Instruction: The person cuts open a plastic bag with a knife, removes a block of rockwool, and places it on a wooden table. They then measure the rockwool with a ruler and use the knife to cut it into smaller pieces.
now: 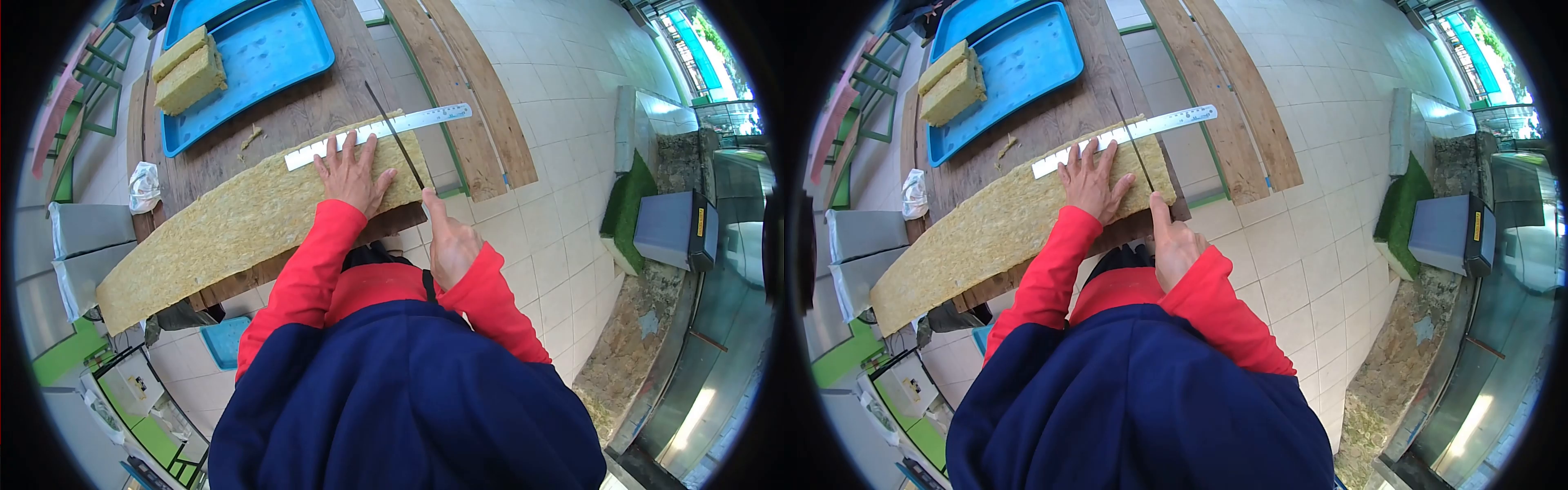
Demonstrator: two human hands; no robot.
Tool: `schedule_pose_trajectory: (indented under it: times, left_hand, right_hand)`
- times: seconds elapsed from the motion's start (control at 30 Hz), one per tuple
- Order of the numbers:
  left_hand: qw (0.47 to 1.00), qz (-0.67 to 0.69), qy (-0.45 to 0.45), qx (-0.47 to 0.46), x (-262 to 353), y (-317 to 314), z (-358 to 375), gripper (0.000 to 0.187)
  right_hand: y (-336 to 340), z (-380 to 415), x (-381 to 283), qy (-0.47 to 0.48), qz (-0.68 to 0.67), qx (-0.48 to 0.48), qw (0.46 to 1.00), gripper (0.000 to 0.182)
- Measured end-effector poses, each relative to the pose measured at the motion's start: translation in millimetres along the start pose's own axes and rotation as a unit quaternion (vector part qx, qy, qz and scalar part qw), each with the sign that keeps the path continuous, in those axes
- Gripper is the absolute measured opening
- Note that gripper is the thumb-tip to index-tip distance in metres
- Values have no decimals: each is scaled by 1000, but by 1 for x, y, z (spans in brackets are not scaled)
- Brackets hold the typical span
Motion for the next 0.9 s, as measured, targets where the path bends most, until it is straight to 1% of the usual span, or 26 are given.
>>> schedule_pose_trajectory:
  times: [0.07, 0.3, 0.4, 0.47, 0.57, 0.67, 0.73, 0.77, 0.83, 0.9]
  left_hand:
    - [1000, -1, -4, 5, 0, -1, 1, 62]
    - [1000, -14, -7, 9, 1, 0, 1, 63]
    - [1000, -17, -1, 3, 1, 2, 1, 62]
    - [1000, -18, 6, 2, 1, 2, 0, 62]
    - [999, -37, 8, 1, 1, 1, 0, 62]
    - [999, -39, 6, 9, 2, 2, 1, 62]
    - [1000, -13, 6, -6, 2, 4, 1, 63]
    - [1000, -14, 8, -4, 0, 4, 1, 63]
    - [1000, 5, 12, -6, -5, 0, 1, 65]
    - [1000, 21, 8, -2, -11, -2, 1, 66]
  right_hand:
    - [0, -1, -3, 26, -1, 69, 997, 59]
    - [6, 2, -8, 24, 26, 56, 998, 59]
    - [25, 16, -15, 43, 69, 57, 995, 61]
    - [35, 23, -18, 24, 137, 5, 990, 62]
    - [41, 20, -25, 39, 145, 12, 989, 62]
    - [28, -5, -26, 41, 129, 26, 990, 60]
    - [13, -27, -20, 34, 128, 18, 991, 60]
    - [9, -33, -19, 26, 126, 10, 992, 59]
    - [16, -28, -21, 47, 114, 9, 992, 59]
    - [27, -18, -25, 57, 71, 60, 994, 59]
Point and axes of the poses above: each hand's wrist, its own z-axis away from the middle knuckle, its own y-axis out of the back of the hand, x = y × z, the point moved 7 cm from there along -z, towards the middle knuckle, and after that the axes turned 4 degrees about z, right-handed, at the moved point
